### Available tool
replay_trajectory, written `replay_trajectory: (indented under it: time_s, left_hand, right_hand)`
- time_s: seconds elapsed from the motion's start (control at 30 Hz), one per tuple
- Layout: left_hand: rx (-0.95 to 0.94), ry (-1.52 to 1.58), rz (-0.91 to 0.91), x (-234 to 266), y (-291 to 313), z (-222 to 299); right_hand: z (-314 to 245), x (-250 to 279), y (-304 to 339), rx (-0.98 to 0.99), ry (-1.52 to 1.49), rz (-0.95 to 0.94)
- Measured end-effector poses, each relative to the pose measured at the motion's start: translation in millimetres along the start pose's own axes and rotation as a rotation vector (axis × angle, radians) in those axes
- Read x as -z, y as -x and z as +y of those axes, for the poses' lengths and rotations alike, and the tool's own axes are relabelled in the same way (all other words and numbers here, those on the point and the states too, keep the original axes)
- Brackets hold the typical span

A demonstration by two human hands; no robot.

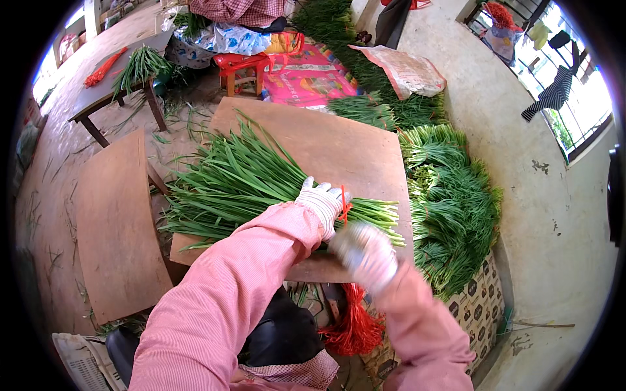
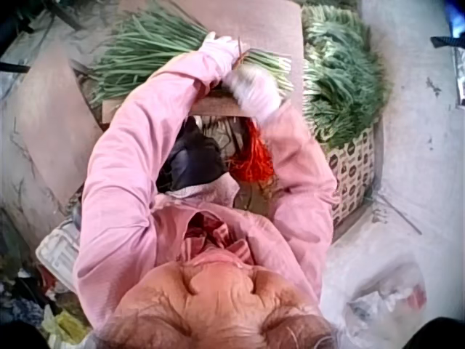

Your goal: The person bundles green onions by hand, securing them with red rubber bands and placing the bundles into a white plastic crate.

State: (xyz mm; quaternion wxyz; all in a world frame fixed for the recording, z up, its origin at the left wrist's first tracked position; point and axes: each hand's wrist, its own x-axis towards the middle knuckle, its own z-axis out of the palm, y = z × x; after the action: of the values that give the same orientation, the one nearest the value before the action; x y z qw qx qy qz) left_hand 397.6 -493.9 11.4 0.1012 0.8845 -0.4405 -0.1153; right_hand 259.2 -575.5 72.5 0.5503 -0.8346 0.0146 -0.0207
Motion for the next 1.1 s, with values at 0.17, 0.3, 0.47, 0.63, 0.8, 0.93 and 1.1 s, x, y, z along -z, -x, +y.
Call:
replay_trajectory:
  time_s: [0.17,0.3,0.47,0.63,0.8,0.93,1.1]
  left_hand:
    - [-0.061,0.035,-0.007,20.9,15.0,11.9]
    - [-0.048,0.014,-0.03,22.6,15.2,11.6]
    - [-0.017,-0.01,-0.094,23.0,7.9,14.8]
    - [-0.009,0.0,-0.021,7.1,7.7,-2.6]
    - [-0.047,-0.044,-0.088,22.5,14.2,13.0]
    - [-0.012,-0.012,-0.128,29.6,14.2,12.2]
    - [-0.014,-0.071,-0.146,48.0,18.4,31.9]
  right_hand:
    - [-1.4,8.5,29.7,-0.044,-0.008,0.122]
    - [16.9,47.2,-27.7,-0.205,0.124,0.107]
    - [42.5,35.6,-77.8,-0.222,0.16,0.02]
    - [6.7,10.1,-41.0,-0.089,0.227,-0.055]
    - [31.0,7.3,42.9,0.139,0.457,-0.19]
    - [38.3,13.0,3.0,0.309,0.191,0.092]
    - [22.0,20.9,-41.8,-0.405,-0.76,0.285]
